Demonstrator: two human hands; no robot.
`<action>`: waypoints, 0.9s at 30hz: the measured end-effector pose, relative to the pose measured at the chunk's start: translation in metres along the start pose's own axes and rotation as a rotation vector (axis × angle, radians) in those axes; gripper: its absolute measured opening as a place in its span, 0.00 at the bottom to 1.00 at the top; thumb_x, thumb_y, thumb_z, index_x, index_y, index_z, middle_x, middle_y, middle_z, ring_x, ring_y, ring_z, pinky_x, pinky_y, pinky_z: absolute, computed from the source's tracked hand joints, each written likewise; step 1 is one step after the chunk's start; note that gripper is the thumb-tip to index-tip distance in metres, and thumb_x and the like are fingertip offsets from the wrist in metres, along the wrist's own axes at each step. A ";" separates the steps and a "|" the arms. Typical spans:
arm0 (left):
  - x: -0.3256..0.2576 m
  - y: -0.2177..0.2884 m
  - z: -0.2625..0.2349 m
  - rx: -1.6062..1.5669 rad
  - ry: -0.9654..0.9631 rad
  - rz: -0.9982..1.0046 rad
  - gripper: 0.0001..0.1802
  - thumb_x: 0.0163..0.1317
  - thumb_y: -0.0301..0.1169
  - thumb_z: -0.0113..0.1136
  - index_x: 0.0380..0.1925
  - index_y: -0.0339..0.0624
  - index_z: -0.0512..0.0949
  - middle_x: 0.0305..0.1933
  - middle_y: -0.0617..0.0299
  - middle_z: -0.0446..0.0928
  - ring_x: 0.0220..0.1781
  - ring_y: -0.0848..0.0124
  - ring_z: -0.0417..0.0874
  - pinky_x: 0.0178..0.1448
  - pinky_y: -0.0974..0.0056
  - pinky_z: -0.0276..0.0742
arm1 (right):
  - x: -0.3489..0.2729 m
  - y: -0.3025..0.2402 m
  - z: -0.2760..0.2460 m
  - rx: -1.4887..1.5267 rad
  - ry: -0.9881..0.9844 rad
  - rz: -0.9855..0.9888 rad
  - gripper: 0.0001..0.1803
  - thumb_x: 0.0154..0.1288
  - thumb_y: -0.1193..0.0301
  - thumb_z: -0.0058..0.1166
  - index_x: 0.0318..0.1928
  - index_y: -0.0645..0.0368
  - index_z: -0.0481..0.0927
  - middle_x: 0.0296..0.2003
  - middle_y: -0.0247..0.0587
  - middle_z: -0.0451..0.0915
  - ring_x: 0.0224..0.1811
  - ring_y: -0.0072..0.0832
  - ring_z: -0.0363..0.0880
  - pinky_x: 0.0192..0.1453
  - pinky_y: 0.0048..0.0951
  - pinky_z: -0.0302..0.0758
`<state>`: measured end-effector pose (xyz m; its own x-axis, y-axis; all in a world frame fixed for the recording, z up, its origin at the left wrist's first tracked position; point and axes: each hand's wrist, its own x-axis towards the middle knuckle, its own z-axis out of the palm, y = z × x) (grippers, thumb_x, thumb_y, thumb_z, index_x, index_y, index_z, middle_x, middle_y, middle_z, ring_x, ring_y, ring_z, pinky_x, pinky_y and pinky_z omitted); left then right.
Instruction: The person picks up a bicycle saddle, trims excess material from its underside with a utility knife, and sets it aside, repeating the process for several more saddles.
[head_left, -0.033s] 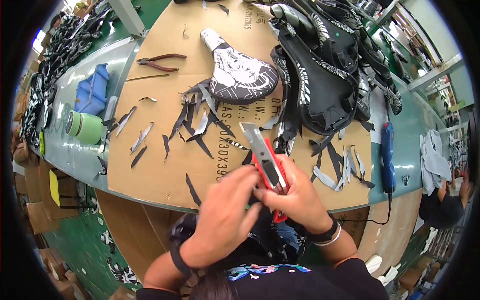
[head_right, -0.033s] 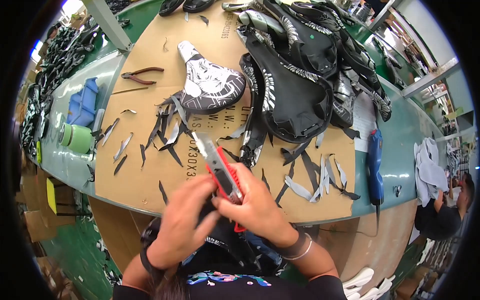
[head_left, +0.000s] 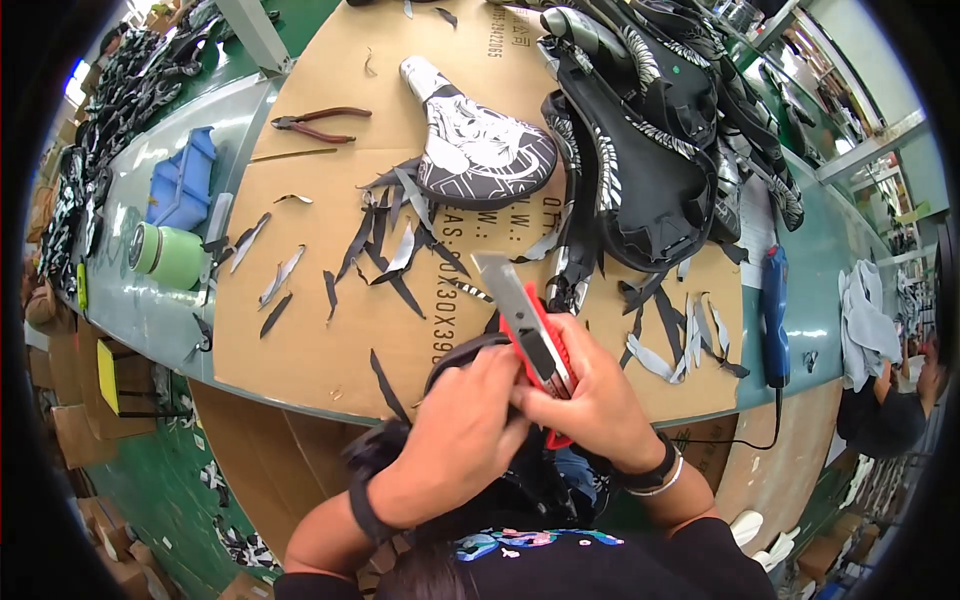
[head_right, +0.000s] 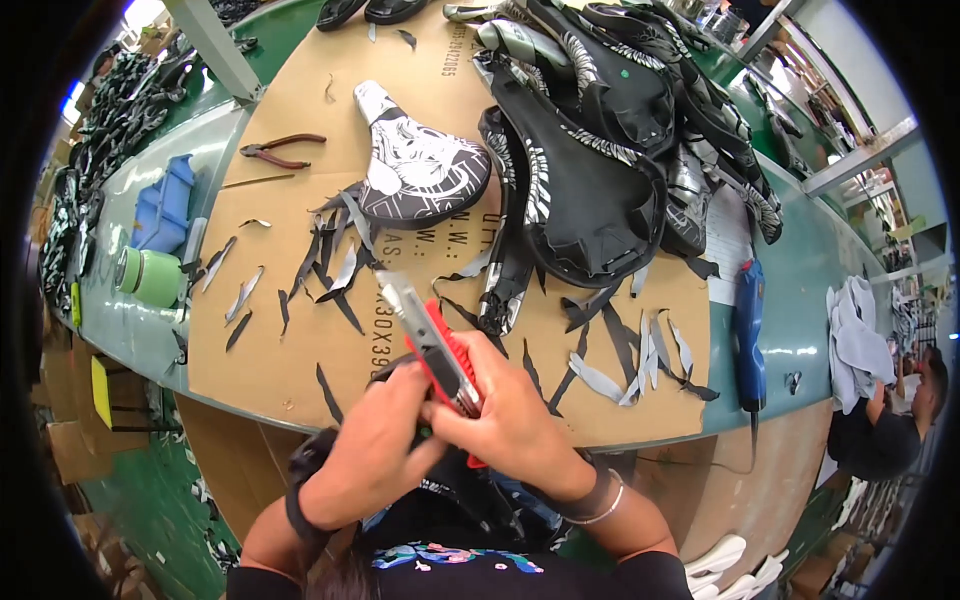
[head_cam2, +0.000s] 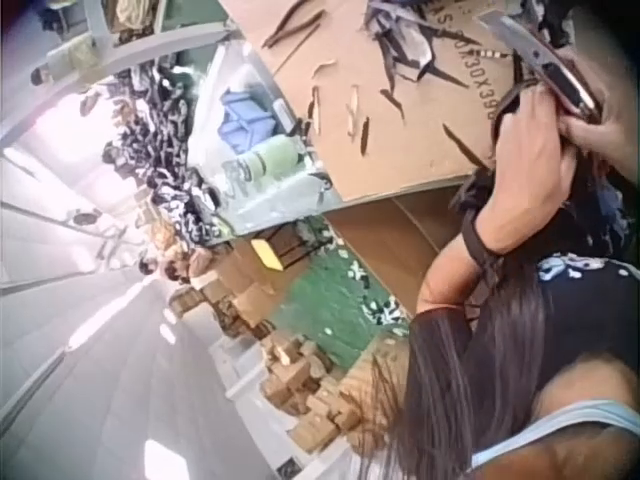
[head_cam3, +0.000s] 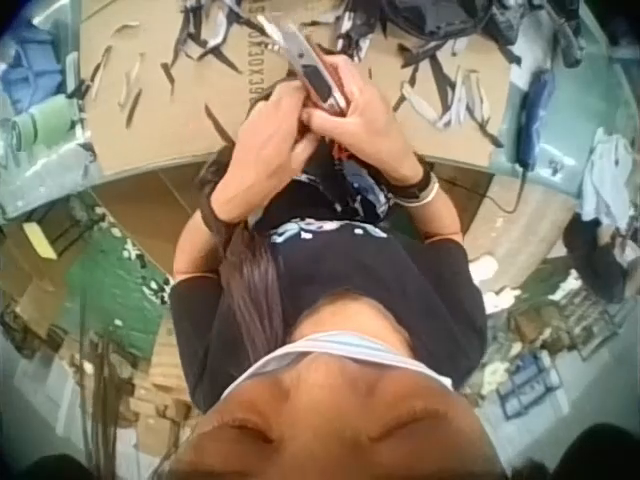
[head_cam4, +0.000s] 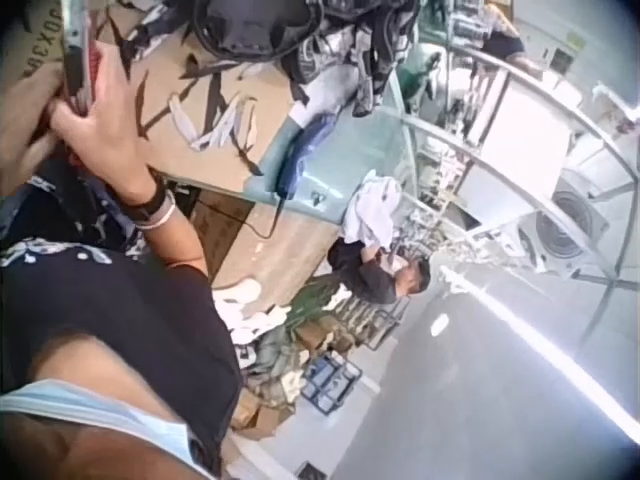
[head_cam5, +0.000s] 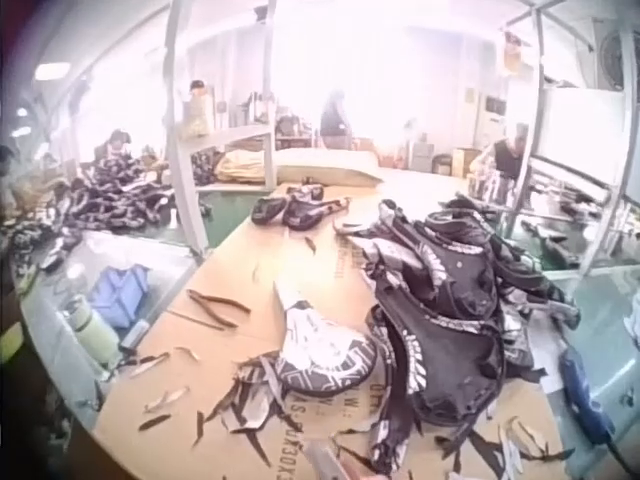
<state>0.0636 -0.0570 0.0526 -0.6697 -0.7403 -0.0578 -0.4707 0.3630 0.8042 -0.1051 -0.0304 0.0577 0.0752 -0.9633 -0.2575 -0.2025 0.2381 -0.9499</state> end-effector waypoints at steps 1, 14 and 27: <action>0.005 -0.006 0.013 -0.004 0.140 0.021 0.15 0.57 0.28 0.64 0.42 0.36 0.72 0.39 0.52 0.70 0.35 0.55 0.72 0.43 0.55 0.68 | -0.002 -0.002 -0.002 -0.044 0.014 -0.068 0.29 0.59 0.74 0.63 0.60 0.62 0.67 0.40 0.39 0.77 0.37 0.23 0.78 0.42 0.25 0.74; 0.013 -0.019 0.013 -0.238 0.146 0.017 0.08 0.57 0.27 0.63 0.23 0.39 0.75 0.24 0.59 0.67 0.29 0.60 0.70 0.36 0.58 0.62 | -0.052 -0.028 -0.048 -1.019 -0.210 -0.101 0.34 0.61 0.66 0.61 0.68 0.42 0.68 0.20 0.30 0.70 0.14 0.28 0.69 0.16 0.30 0.66; 0.007 -0.019 0.009 -0.952 0.305 -0.218 0.17 0.54 0.22 0.53 0.15 0.40 0.56 0.23 0.67 0.56 0.28 0.75 0.56 0.34 0.69 0.52 | -0.062 0.020 -0.003 -0.529 0.258 -0.129 0.42 0.61 0.72 0.64 0.70 0.62 0.54 0.59 0.61 0.73 0.55 0.50 0.79 0.55 0.37 0.77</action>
<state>0.0627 -0.0642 0.0321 -0.3870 -0.8971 -0.2130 0.1761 -0.2987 0.9380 -0.1167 0.0339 0.0554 -0.0945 -0.9950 -0.0319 -0.6706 0.0873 -0.7367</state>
